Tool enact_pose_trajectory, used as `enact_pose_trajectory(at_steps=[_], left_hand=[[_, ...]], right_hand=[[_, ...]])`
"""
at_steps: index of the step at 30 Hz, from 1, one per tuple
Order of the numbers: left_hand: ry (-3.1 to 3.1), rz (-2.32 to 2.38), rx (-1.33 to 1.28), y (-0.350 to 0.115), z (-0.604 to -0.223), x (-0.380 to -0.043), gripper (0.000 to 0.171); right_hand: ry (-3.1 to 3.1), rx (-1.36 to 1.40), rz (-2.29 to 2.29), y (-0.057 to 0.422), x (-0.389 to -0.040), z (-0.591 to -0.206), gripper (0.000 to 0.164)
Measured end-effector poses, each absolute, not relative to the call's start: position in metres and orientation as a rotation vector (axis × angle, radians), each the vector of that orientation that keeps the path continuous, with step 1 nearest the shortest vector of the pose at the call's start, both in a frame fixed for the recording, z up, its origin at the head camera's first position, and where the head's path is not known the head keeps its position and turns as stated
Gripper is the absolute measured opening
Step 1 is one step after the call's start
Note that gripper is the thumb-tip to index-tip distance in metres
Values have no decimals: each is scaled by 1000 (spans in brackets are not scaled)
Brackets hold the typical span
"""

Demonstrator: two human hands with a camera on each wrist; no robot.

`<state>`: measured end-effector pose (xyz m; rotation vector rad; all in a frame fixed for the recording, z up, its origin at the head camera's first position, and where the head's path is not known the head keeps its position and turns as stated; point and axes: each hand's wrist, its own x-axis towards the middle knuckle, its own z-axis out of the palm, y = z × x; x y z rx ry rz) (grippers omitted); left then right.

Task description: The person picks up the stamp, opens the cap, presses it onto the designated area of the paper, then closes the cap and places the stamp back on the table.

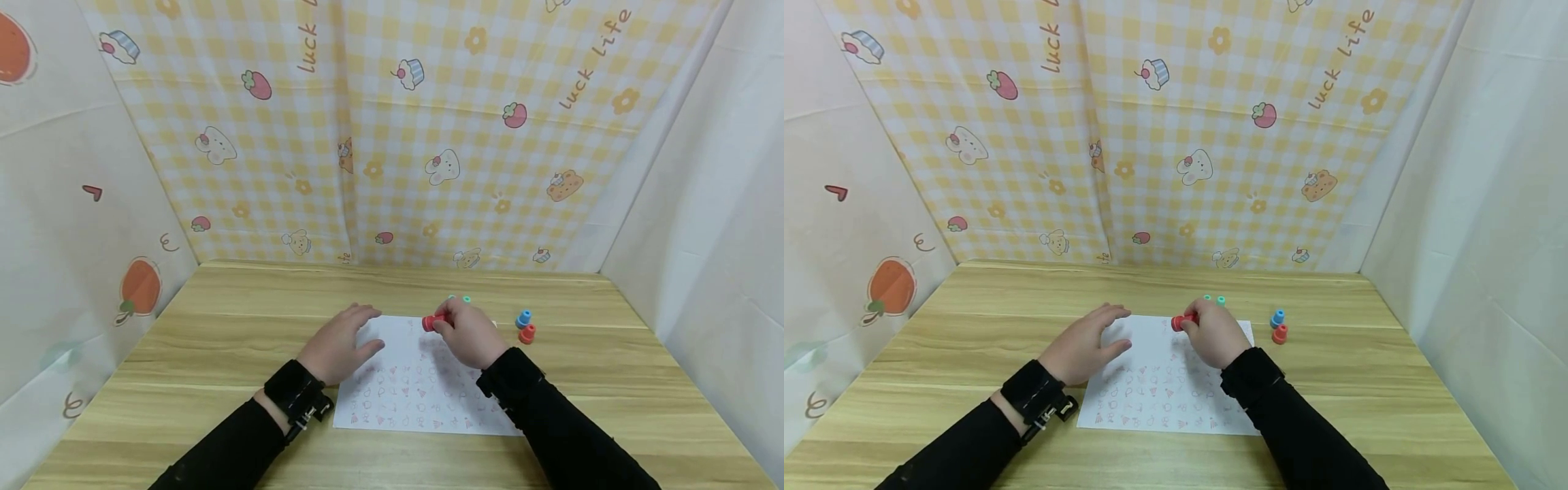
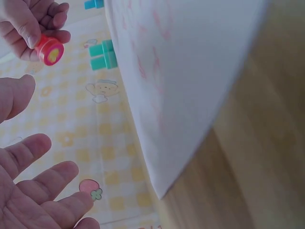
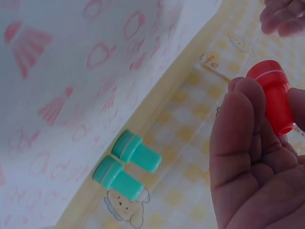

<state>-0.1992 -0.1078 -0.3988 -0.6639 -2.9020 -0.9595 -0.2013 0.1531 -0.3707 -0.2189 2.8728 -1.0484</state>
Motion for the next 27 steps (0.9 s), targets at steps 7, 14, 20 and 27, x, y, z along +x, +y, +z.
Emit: enact_pose_trajectory(at_steps=[7,14,20,27], left_hand=[[-2882,-1007,-682,-98,-395,-195,51],[-2854,-1036,-723,-89,-395,-191,50],[-2839,-1121,-773,-85,-395,-188,49],[-2799,-1204,-833,-82,-395,-187,39]], right_hand=[[2793,-225,-1164,140,-194,-373,12],[2671,-285,-1314,130,-188,-378,8],[2595,-331,-1400,126,-185,-379,9],[2550,-346,-1428,124,-182,-379,9]])
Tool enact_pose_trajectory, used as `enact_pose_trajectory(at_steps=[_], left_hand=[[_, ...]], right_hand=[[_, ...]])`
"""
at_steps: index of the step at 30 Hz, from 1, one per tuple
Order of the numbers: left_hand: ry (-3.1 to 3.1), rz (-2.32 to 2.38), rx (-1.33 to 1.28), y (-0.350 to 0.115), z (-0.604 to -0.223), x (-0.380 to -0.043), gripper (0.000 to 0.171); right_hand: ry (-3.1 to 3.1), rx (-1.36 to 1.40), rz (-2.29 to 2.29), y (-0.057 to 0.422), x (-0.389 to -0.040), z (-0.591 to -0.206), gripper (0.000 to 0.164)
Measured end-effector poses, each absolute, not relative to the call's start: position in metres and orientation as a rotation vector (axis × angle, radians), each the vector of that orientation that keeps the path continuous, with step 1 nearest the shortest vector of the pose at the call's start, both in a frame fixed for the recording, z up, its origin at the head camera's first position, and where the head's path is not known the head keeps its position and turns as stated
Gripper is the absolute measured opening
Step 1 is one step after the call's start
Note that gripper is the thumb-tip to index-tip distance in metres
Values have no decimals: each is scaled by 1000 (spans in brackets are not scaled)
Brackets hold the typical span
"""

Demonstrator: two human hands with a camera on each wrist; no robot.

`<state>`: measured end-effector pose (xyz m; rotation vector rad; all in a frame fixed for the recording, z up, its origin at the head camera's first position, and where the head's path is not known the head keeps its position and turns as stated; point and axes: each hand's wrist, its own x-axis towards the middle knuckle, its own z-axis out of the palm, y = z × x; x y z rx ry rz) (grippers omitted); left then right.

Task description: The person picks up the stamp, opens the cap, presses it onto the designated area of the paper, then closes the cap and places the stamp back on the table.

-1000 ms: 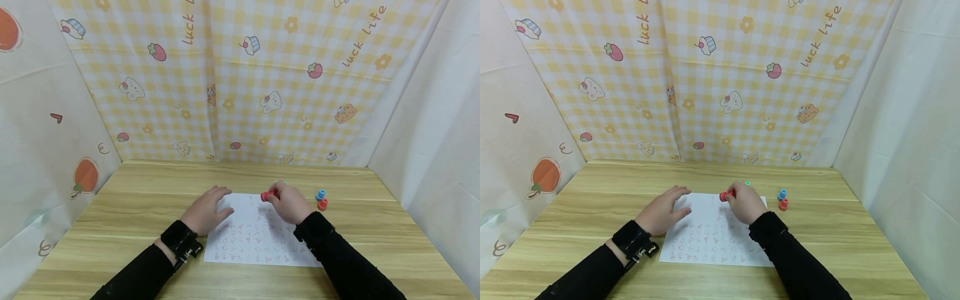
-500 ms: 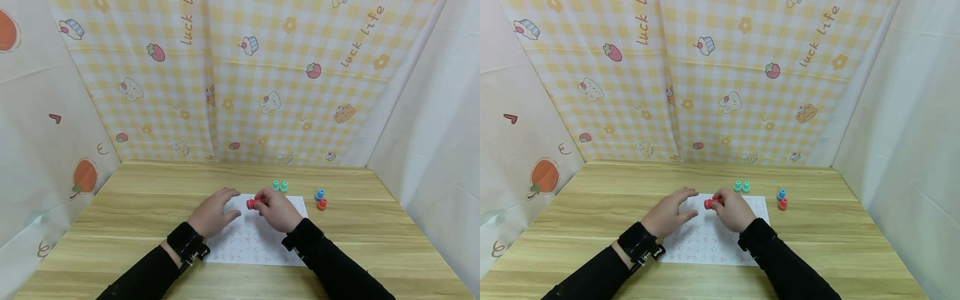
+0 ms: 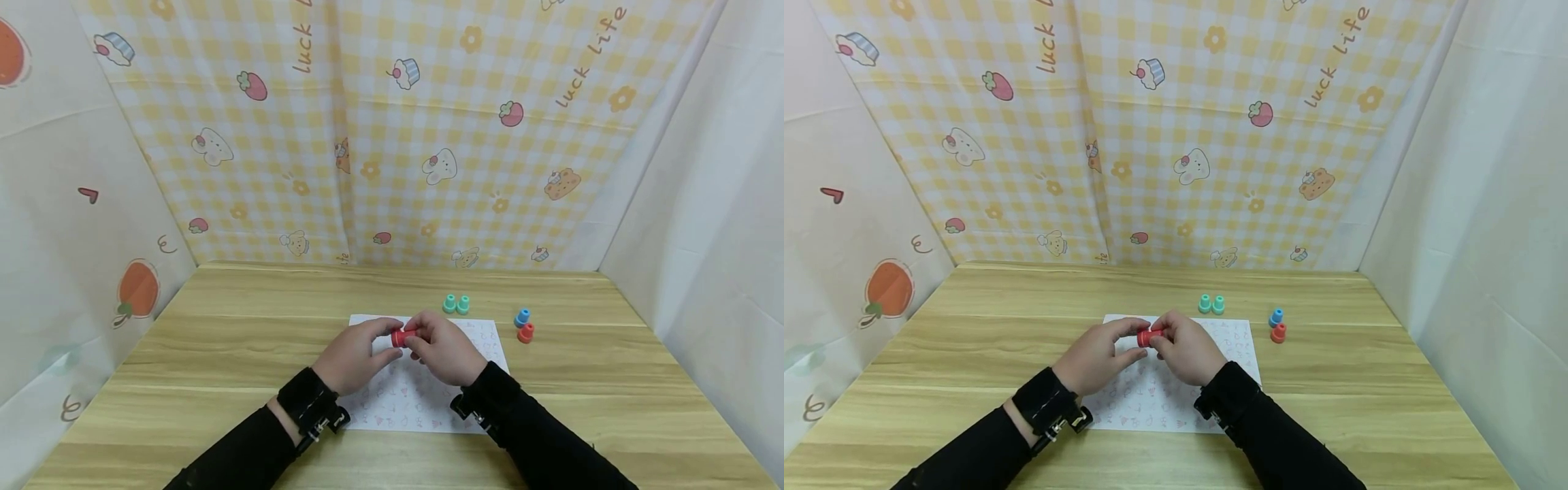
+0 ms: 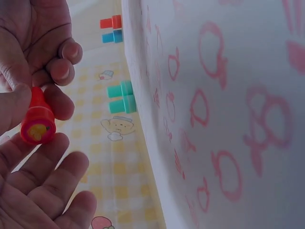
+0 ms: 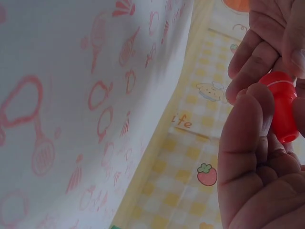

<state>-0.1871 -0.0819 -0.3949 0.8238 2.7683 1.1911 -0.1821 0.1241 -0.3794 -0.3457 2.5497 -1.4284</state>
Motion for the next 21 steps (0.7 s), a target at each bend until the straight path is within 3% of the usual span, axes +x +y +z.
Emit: enact_pose_trajectory(at_steps=[11,21], left_hand=[[2704,1330,813,-82,-398,-186,21],[2664,1420,821,-82,-397,-185,20]], right_hand=[[2509,-376,-1455,123,-180,-380,10],[2441,-465,-1482,121,-177,-384,19]])
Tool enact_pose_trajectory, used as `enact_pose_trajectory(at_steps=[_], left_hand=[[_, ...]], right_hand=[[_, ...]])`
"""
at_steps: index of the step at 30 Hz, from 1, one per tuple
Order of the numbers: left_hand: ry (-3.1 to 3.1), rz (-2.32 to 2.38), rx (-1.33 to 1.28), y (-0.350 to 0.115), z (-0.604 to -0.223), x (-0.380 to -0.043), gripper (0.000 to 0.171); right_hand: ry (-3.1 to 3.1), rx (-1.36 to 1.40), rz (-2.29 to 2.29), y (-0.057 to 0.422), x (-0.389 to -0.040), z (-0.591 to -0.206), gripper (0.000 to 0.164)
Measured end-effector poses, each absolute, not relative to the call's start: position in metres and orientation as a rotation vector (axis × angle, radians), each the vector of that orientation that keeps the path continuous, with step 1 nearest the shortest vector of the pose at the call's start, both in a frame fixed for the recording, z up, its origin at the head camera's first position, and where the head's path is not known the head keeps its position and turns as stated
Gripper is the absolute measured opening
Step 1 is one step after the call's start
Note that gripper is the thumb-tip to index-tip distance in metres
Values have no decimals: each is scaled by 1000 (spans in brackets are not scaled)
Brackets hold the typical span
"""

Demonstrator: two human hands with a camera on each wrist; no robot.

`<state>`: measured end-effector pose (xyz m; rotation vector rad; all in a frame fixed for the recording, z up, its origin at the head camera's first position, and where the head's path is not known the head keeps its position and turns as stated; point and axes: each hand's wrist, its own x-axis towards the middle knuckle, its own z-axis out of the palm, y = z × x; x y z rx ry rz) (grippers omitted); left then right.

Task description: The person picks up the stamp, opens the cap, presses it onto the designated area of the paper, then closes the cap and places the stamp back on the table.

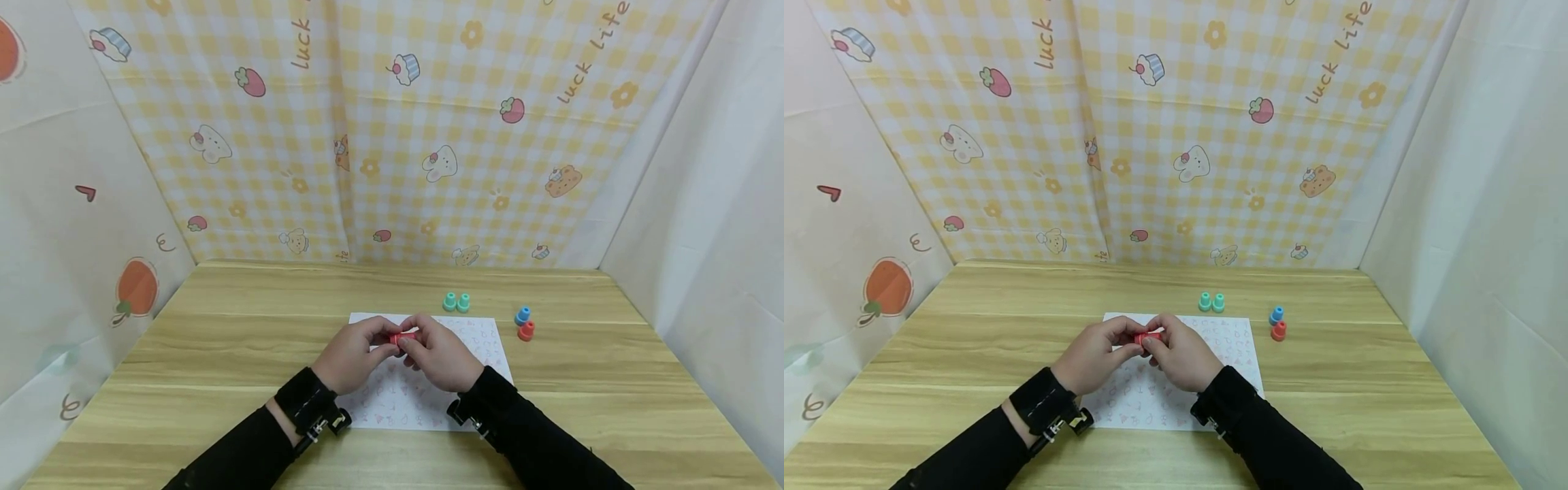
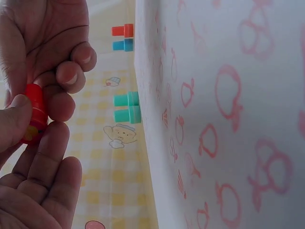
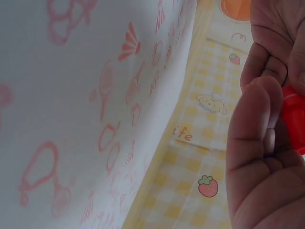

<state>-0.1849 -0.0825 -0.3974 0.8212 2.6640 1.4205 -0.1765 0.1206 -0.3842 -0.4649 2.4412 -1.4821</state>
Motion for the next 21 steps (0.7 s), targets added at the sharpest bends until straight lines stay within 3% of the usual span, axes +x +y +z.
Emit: enact_pose_trajectory(at_steps=[21], left_hand=[[2548,1536,805,-85,-399,-186,14]], right_hand=[[2443,-543,-1520,121,-176,-392,36]])
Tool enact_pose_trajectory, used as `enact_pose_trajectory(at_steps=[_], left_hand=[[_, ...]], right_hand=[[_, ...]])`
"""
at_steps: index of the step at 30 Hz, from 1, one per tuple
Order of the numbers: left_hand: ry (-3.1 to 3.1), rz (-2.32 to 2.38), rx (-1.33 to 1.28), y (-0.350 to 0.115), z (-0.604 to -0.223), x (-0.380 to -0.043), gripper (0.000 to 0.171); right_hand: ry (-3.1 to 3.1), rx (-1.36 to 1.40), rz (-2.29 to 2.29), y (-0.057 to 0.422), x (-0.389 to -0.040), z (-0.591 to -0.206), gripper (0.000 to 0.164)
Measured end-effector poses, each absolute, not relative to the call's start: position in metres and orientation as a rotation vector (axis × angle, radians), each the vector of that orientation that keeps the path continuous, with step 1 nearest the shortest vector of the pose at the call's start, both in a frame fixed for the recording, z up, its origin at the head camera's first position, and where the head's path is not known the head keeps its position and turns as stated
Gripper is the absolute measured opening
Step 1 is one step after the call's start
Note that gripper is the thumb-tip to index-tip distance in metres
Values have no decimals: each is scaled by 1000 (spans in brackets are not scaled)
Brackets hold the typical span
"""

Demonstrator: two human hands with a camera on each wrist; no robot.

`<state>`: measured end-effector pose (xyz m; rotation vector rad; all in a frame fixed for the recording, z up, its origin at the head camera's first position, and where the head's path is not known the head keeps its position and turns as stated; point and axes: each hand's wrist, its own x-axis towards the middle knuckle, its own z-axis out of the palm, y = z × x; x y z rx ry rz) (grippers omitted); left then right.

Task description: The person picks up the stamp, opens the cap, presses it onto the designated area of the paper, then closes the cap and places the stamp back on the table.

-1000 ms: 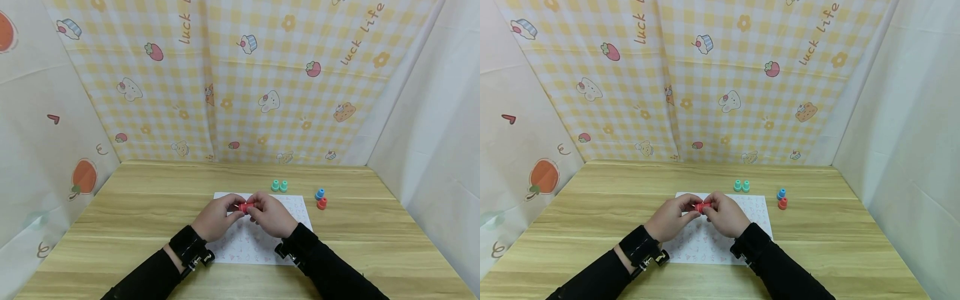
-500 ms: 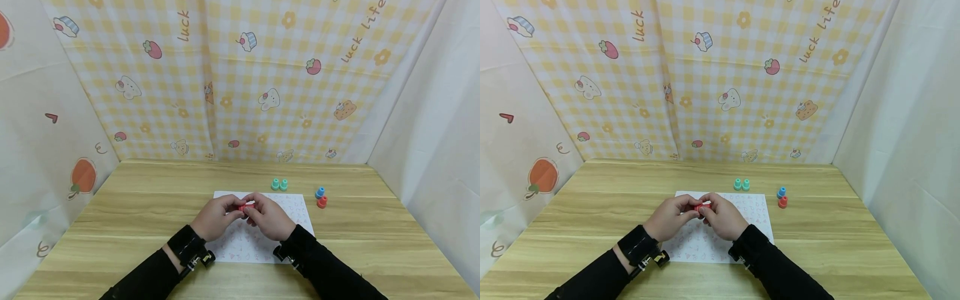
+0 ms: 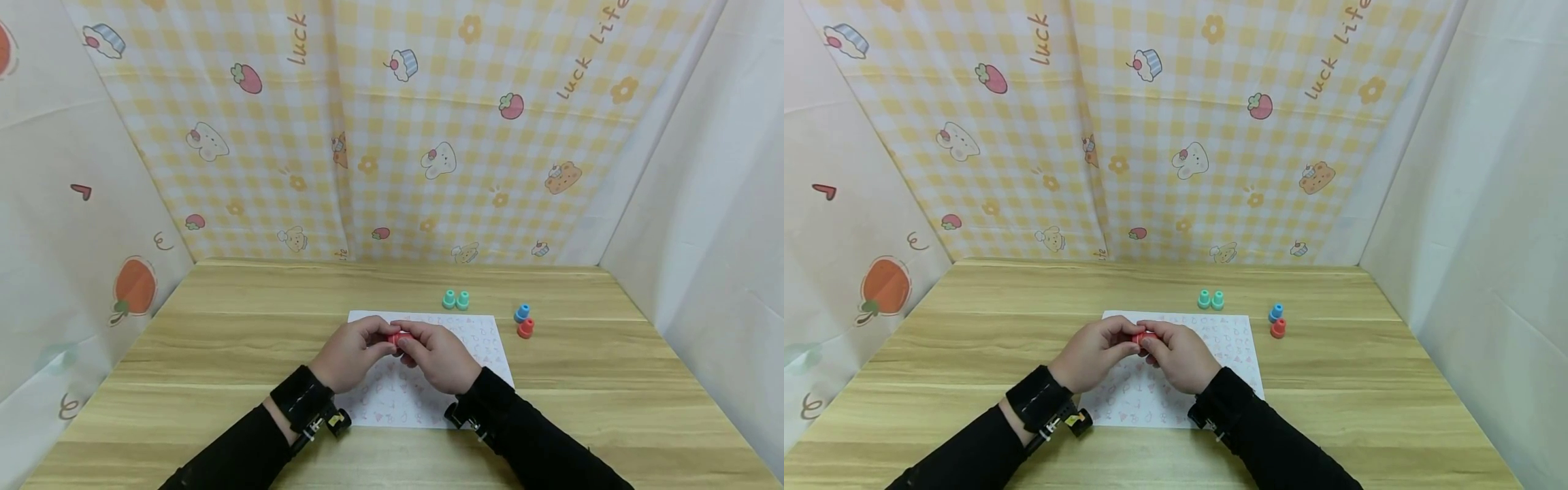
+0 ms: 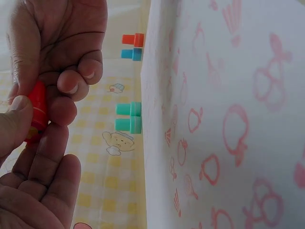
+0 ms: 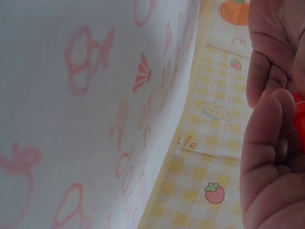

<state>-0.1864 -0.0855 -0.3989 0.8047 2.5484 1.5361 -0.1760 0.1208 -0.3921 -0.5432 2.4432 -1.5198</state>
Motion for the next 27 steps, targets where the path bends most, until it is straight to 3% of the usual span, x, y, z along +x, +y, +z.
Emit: enact_pose_trajectory(at_steps=[27], left_hand=[[2441,1707,732,-85,-400,-184,14]], right_hand=[[2479,-626,-1619,119,-174,-395,32]])
